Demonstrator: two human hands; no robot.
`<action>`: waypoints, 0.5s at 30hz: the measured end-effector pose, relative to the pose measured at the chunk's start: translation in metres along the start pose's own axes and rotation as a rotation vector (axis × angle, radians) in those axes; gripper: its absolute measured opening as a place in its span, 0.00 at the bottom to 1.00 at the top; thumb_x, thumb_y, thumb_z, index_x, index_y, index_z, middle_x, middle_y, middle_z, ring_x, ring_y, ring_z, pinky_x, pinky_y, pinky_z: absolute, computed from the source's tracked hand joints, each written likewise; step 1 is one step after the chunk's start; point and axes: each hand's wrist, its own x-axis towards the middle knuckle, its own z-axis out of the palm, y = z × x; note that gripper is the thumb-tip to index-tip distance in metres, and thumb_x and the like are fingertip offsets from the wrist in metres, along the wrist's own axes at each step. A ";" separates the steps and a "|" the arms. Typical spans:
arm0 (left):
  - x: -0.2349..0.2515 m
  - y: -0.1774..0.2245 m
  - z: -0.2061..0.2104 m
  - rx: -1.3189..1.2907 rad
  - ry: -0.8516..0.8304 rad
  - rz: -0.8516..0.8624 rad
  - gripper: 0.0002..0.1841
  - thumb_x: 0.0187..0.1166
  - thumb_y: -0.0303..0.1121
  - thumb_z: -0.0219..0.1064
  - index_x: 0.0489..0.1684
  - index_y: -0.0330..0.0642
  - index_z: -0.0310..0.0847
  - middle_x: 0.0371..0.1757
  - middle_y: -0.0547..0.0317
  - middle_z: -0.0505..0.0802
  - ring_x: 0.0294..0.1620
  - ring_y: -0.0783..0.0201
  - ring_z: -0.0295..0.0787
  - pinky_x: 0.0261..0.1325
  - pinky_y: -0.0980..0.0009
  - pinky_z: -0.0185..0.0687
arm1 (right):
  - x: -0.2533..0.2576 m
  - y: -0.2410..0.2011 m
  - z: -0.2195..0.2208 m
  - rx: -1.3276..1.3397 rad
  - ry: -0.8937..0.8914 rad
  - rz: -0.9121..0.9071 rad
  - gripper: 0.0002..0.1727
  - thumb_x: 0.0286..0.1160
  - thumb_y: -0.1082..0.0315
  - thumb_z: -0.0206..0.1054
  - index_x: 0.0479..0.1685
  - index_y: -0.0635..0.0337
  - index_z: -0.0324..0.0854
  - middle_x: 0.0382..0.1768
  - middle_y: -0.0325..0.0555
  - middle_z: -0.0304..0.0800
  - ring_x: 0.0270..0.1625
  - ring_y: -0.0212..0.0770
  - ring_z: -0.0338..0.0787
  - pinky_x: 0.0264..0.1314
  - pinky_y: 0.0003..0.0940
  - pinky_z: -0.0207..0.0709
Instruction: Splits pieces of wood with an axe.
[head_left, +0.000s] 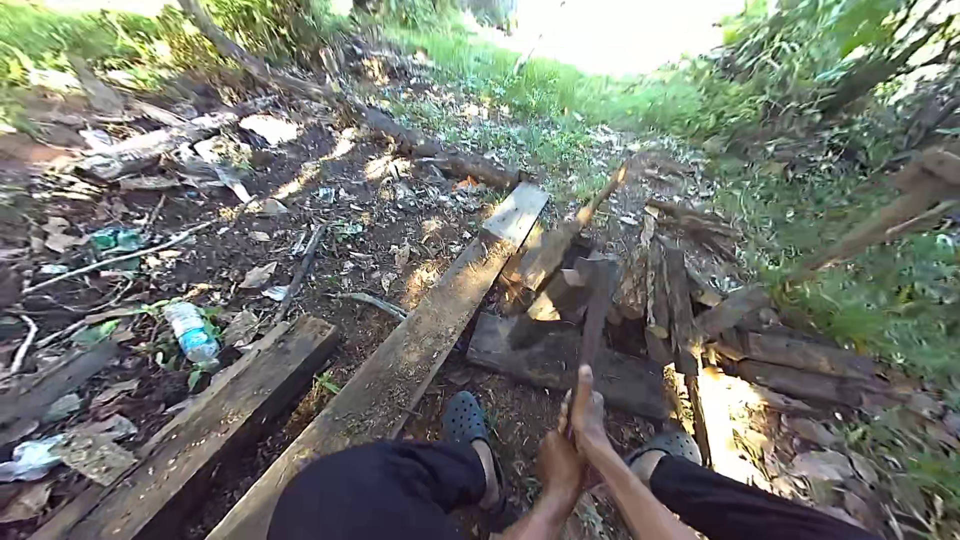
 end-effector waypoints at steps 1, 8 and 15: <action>-0.007 0.007 0.000 0.041 -0.016 0.001 0.22 0.75 0.53 0.68 0.38 0.40 0.89 0.37 0.48 0.94 0.43 0.48 0.95 0.44 0.42 0.88 | -0.003 -0.006 -0.007 0.015 0.021 0.029 0.50 0.77 0.19 0.33 0.24 0.61 0.72 0.09 0.44 0.73 0.09 0.42 0.76 0.13 0.43 0.79; -0.042 0.047 0.010 -0.151 0.027 0.275 0.18 0.76 0.48 0.69 0.34 0.40 0.88 0.29 0.51 0.92 0.34 0.52 0.92 0.41 0.46 0.87 | -0.033 -0.065 -0.042 0.101 0.038 -0.039 0.47 0.79 0.21 0.36 0.29 0.61 0.74 0.10 0.42 0.72 0.09 0.41 0.76 0.11 0.41 0.78; -0.044 0.198 -0.068 -0.098 0.211 1.092 0.14 0.72 0.39 0.75 0.43 0.37 0.88 0.27 0.50 0.92 0.28 0.50 0.91 0.30 0.46 0.85 | -0.064 -0.221 -0.069 0.277 -0.060 -0.835 0.50 0.61 0.10 0.31 0.27 0.47 0.74 0.11 0.37 0.75 0.10 0.39 0.78 0.14 0.43 0.81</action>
